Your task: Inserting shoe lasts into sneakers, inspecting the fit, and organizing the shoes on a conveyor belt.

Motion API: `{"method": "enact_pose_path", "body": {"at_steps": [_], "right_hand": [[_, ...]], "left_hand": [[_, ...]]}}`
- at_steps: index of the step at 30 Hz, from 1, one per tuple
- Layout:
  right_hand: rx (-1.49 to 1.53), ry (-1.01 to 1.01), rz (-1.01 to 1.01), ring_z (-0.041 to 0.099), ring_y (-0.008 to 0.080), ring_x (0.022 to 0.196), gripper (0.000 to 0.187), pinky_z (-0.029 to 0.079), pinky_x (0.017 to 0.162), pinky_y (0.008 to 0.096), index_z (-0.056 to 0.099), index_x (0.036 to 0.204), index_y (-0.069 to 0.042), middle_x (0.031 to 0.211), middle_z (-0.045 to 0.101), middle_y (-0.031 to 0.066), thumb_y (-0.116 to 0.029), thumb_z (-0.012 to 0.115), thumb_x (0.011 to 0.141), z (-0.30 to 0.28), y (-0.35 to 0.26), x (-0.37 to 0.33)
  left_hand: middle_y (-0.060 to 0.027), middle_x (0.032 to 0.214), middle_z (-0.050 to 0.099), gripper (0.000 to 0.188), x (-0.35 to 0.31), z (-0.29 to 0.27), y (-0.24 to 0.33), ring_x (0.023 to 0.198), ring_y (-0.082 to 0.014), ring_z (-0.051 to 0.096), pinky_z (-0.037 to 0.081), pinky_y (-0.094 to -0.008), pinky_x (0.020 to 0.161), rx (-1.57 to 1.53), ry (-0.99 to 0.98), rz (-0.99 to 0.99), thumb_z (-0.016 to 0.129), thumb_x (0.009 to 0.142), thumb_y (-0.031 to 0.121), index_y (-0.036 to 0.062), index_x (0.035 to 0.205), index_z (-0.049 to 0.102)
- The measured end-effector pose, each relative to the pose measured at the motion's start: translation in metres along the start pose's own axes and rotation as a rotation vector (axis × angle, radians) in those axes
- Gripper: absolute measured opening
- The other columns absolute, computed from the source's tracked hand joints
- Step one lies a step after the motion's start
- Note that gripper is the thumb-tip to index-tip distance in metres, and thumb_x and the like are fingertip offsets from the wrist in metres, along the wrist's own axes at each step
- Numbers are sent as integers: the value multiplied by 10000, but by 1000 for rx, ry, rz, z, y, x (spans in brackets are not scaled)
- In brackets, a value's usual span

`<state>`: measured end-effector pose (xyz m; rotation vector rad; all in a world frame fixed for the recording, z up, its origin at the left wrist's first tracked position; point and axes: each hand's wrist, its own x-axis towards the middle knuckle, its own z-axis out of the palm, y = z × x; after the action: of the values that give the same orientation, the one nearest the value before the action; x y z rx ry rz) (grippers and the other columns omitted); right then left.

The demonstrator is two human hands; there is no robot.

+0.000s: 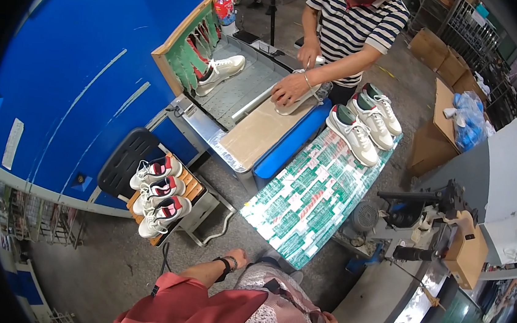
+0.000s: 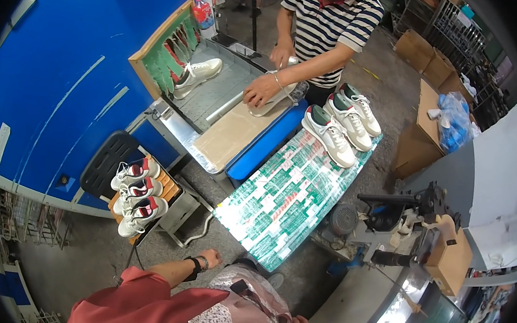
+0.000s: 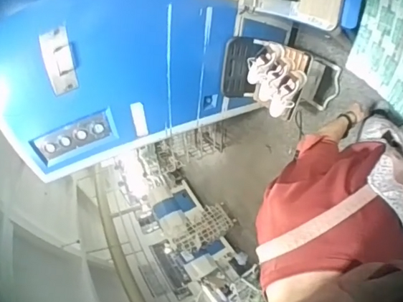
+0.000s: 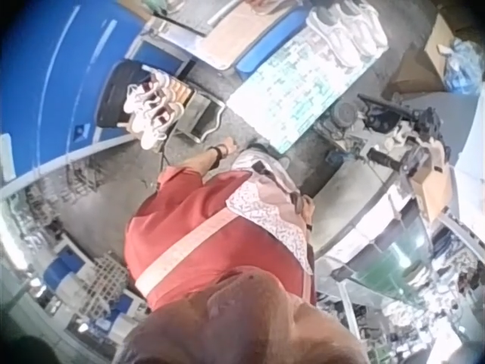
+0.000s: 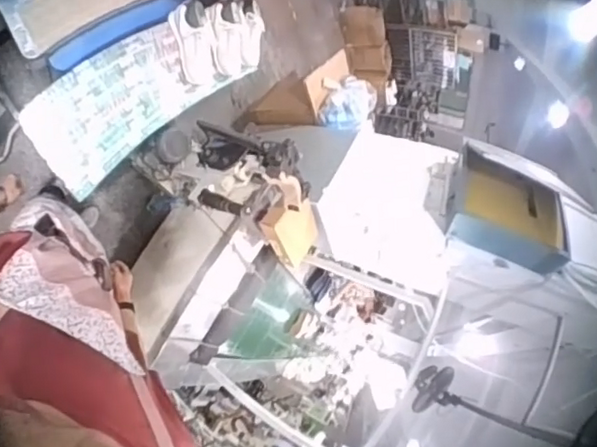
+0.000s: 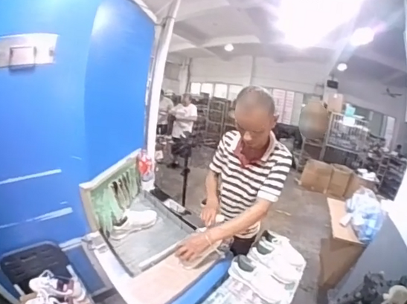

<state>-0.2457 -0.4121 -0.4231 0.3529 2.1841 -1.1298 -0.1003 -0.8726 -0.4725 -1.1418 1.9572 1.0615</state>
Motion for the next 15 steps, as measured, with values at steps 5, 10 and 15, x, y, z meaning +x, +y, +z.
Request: {"method": "enact_pose_path", "body": {"at_steps": [5,10,15], "right_hand": [[33,-23,2,708,254,892,361,555,779,330,680,1124,120,1007,731,206,-82,713,826,3,-22,-8],[62,8,47,708,254,879,347,556,773,331,679,1129,118,998,728,196,-63,694,834,6,-24,-9],[70,25,88,708,249,872,336,557,772,333,683,1127,112,991,727,187,-56,695,835,8,-28,-10]], "left_hand": [[-191,1175,719,362,-9,-12,15,1122,-364,669,525,-455,966,-44,-43,-39,667,896,346,73,1122,741],[-190,1172,720,374,5,-5,12,1117,-362,672,528,-455,958,-24,-38,-2,678,889,361,84,1133,733],[-187,1175,720,378,8,0,7,1121,-360,671,529,-453,955,-22,-34,5,684,883,366,92,1139,731]]}}
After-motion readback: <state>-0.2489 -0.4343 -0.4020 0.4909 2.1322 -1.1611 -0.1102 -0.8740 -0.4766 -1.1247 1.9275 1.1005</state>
